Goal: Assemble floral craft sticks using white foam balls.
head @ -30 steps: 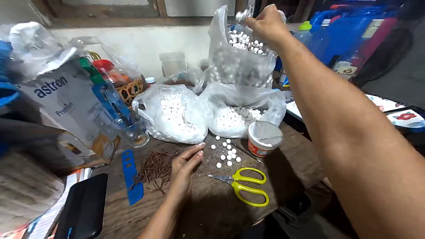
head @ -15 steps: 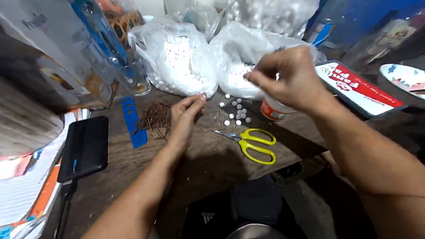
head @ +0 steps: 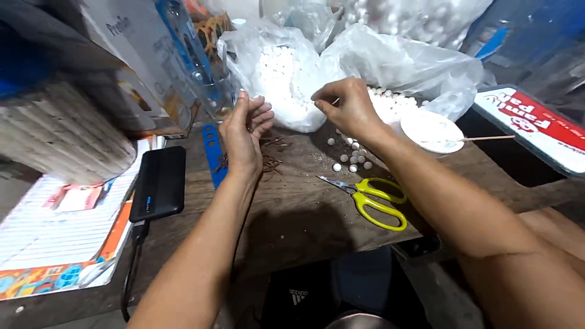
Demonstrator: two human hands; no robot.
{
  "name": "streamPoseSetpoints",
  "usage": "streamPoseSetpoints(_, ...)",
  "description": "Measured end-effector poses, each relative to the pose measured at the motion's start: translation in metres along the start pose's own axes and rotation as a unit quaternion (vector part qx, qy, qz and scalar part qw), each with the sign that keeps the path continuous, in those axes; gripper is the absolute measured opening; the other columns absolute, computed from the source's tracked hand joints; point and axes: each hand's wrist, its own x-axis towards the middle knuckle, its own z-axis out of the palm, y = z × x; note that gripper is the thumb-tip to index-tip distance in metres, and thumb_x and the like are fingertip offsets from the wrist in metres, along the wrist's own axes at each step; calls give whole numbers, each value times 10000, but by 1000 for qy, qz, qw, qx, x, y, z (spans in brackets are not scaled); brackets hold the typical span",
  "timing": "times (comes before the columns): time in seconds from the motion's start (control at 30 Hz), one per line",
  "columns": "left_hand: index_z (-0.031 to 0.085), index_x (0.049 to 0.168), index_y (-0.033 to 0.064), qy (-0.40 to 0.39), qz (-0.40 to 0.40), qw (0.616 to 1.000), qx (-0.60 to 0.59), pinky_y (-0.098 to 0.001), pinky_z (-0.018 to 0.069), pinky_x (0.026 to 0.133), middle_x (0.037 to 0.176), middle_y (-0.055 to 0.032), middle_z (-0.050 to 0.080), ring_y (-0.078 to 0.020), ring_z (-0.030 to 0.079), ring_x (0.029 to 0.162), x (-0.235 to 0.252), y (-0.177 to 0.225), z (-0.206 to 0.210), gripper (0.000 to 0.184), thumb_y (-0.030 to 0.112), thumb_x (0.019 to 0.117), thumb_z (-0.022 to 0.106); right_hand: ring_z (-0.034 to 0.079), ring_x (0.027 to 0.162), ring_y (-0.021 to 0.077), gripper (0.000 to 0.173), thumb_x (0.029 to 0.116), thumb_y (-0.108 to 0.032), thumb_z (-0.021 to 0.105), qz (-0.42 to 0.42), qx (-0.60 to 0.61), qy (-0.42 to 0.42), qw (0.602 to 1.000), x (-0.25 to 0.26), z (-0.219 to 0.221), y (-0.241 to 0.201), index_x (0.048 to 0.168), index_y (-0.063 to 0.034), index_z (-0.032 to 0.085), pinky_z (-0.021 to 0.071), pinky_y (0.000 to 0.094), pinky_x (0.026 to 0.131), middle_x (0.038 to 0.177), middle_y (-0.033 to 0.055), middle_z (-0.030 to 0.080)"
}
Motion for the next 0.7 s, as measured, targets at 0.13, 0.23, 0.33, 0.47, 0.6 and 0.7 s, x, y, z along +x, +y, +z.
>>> streamPoseSetpoints(0.13, 683, 984, 45, 12, 31, 999, 0, -250, 575, 725, 830, 10, 715, -84, 696, 765, 5, 5, -4, 497, 292, 1135, 278, 686, 811, 166, 186, 990, -77, 599, -3, 30, -6, 1000, 18, 6, -12, 1057, 16, 746, 550, 345, 794, 932, 136, 730)
streamPoseSetpoints(0.23, 689, 989, 49, 14, 41, 999, -2, -264, 572, 725, 824, 10, 712, -91, 694, 767, 8, 12, -8, 560, 335, 1140, 233, 661, 736, 94, 163, 984, -120, 627, -39, 44, -35, 998, -1, 6, -18, 973, -10, 745, 546, 289, 719, 853, 83, 716)
streamPoseSetpoints(0.33, 681, 1013, 46, 12, 25, 1000, -13, -274, 571, 740, 827, 4, 705, -103, 692, 771, 10, 16, -9, 604, 370, 1140, 187, 646, 707, 72, 123, 969, -109, 657, -29, 51, -93, 994, -15, 12, -13, 949, -28, 747, 542, 277, 698, 821, 57, 708)
streamPoseSetpoints(0.47, 677, 1028, 56, 10, 11, 1000, -9, -268, 576, 736, 832, 6, 710, -100, 696, 773, 11, 15, -10, 606, 381, 1140, 179, 637, 712, 85, 141, 980, -101, 637, -18, 49, -90, 995, -12, 2, -5, 968, -5, 740, 538, 287, 696, 842, 77, 703)
streamPoseSetpoints(0.6, 689, 1003, 72, -28, -6, 999, 22, -263, 579, 730, 825, 24, 711, -88, 694, 763, 4, 1, -4, 593, 375, 1139, 198, 664, 740, 71, 191, 1001, -139, 600, -7, 4, -10, 1000, -15, -46, 7, 1016, 4, 725, 573, 271, 737, 887, 79, 706)
streamPoseSetpoints(0.7, 689, 989, 82, -68, -8, 997, 45, -250, 573, 720, 825, 38, 711, -73, 688, 762, -4, -6, 2, 585, 357, 1138, 195, 672, 733, 62, 191, 1002, -146, 590, 0, -47, 8, 999, -31, -69, 9, 1017, -13, 727, 579, 260, 735, 875, 66, 708)
